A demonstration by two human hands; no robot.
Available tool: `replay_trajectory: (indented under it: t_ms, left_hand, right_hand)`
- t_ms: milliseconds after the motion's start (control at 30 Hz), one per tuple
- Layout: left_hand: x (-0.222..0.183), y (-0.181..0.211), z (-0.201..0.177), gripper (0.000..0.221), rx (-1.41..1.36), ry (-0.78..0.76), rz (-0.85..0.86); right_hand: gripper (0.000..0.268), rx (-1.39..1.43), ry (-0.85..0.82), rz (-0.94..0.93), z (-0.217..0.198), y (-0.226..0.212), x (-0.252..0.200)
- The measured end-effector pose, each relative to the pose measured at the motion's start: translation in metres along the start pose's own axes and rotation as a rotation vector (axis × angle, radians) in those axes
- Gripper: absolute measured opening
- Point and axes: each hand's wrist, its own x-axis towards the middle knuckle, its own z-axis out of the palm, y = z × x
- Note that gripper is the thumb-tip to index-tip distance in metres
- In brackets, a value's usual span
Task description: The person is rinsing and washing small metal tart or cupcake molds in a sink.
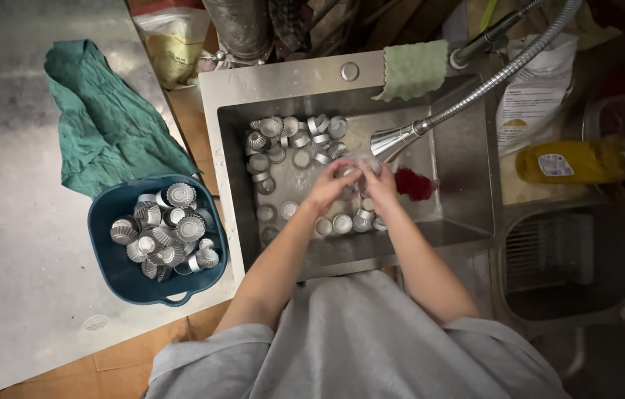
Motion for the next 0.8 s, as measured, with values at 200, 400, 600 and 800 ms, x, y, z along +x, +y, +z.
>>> replay_trajectory:
  t_ms: [200, 400, 600, 800]
  left_hand:
    - [-0.037, 0.041, 0.007, 0.060, 0.093, 0.001, 0.010]
    - [-0.038, 0.048, 0.005, 0.078, 0.110, 0.042, -0.035]
    - [-0.027, 0.042, 0.004, 0.096, 0.041, -0.021, -0.124]
    - [-0.039, 0.049, 0.007, 0.101, -0.019, -0.104, -0.157]
  right_hand:
    - [0.037, 0.028, 0.085, 0.104, 0.026, -0.012, 0.015]
    - [0.034, -0.052, 0.078, -0.015, 0.031, -0.003, 0.023]
    - [0.032, -0.013, 0.037, 0.042, 0.027, -0.007, 0.025]
    - [0.024, 0.042, 0.106, 0.064, 0.033, -0.017, 0.017]
